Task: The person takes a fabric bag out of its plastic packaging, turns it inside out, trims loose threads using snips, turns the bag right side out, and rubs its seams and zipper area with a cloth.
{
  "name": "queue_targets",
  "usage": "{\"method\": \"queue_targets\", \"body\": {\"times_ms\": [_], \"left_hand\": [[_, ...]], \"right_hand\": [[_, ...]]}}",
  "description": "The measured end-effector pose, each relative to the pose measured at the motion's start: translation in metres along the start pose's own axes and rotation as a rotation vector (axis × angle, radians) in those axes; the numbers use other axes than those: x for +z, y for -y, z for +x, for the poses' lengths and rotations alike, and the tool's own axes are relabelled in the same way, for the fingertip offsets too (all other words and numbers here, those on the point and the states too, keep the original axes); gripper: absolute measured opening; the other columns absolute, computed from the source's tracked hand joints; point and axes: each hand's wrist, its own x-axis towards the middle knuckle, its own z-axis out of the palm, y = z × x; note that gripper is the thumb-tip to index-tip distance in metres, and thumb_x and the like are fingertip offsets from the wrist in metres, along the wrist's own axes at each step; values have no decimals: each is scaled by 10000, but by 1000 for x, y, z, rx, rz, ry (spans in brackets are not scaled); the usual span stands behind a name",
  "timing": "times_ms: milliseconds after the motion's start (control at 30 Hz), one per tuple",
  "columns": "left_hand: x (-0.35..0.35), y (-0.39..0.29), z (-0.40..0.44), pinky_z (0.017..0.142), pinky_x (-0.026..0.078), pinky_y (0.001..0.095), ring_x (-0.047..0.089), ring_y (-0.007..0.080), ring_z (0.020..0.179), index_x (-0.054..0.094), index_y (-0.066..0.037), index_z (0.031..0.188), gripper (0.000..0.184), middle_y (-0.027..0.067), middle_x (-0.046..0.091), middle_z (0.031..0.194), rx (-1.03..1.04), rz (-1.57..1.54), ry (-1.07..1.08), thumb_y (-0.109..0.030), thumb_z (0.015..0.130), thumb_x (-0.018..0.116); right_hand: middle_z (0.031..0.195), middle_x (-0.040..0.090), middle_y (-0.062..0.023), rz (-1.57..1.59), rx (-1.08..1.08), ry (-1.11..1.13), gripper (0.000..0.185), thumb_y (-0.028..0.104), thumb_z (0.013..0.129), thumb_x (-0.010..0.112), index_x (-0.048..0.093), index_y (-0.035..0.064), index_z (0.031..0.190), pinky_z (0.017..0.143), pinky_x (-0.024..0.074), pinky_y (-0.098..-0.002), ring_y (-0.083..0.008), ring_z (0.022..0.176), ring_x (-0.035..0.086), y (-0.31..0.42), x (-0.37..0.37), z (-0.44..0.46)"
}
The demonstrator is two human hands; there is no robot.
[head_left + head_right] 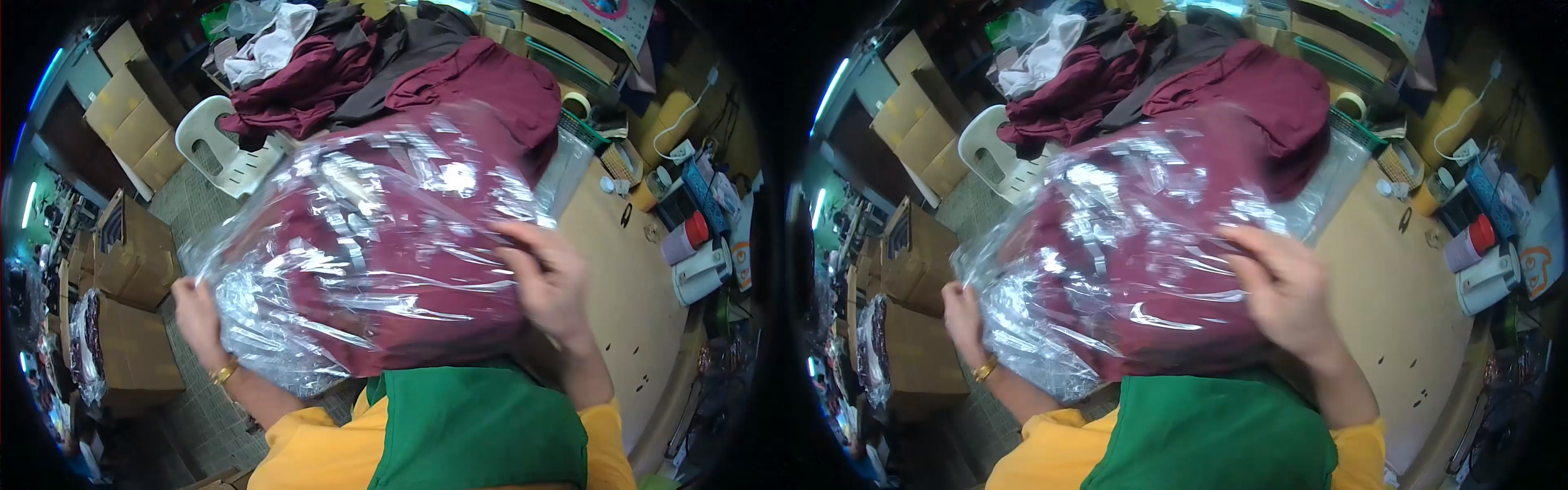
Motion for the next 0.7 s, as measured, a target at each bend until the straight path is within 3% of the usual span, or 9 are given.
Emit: {"method": "queue_targets", "body": {"times_ms": [33, 100, 167, 267, 300, 367, 433, 633, 700], "left_hand": [[-12, 20, 2, 822, 485, 495, 635, 391, 996, 565, -73, 1181, 262, 189, 656, 1105, -132, 138, -6, -236, 979, 532], [-21, 43, -4, 941, 449, 499, 577, 399, 1122, 513, -75, 1326, 379, 210, 582, 1271, -11, 164, -209, -248, 989, 514], [2, 64, 3, 1081, 352, 465, 426, 410, 1314, 434, -106, 1449, 484, 244, 476, 1396, 135, -17, -51, -283, 1003, 499], [94, 77, -5, 1075, 140, 738, 144, 413, 1474, 244, -298, 1552, 661, 160, 145, 1620, -97, 345, 346, -624, 981, 312], [129, 81, -12, 1062, 69, 774, 67, 447, 1481, 225, -313, 1554, 681, 156, 150, 1621, -144, 340, 392, -651, 969, 308], [164, 81, -26, 1054, 44, 781, 63, 451, 1480, 286, -249, 1542, 728, 160, 171, 1615, -106, 306, 404, -679, 955, 306], [193, 90, -37, 1052, 33, 784, 73, 457, 1476, 361, -186, 1511, 699, 158, 161, 1618, -50, 274, 377, -607, 953, 392], [277, 158, -28, 1047, 33, 795, 90, 448, 1477, 413, -132, 1478, 684, 140, 113, 1631, 70, 428, 655, -404, 868, 560], [258, 145, -13, 1065, 51, 777, 107, 438, 1476, 452, -94, 1446, 700, 153, 167, 1617, 38, 325, 528, -459, 863, 580]], "right_hand": [[991, 704, -171, 29, -83, 62, 236, 18, 834, 684, 692, -8, 1068, 778, 529, -346, -286, 847, 680, -6, 30, 15], [920, 703, -175, 167, -135, 114, 207, 41, 829, 697, 688, -20, 1026, 750, 535, -364, -296, 812, 685, -33, 104, 29], [1076, 662, -173, 123, -100, 298, 316, 104, 836, 712, 658, 6, 1131, 832, 513, -399, -329, 920, 650, -70, 171, 27], [1350, 508, -208, -392, -128, 536, 522, 194, 812, 748, 568, 41, 1278, 929, 470, -435, -372, 1152, 550, -88, 230, 10], [1523, 291, -224, -498, -153, 709, 743, 378, 799, 746, 448, 77, 1410, 1058, 374, -498, -425, 1361, 341, -87, 238, 4], [1540, 284, -217, -549, -343, 775, 815, 547, 800, 688, 435, 111, 1440, 1109, 255, -621, -426, 1430, 236, -84, 242, -22], [1606, 183, -167, -554, -194, 1008, 795, 697, 886, 455, 358, 213, 1509, 1095, 75, -735, -420, 1476, 115, -101, 252, -45], [1597, 204, -166, -555, -38, 1204, 771, 688, 918, 384, 319, 218, 1525, 1096, 47, -743, -422, 1474, 126, -131, 280, -54], [1594, 202, -176, -467, 40, 1187, 763, 664, 925, 405, 296, 214, 1532, 1096, 62, -743, -436, 1470, 123, -125, 281, -56]]}}
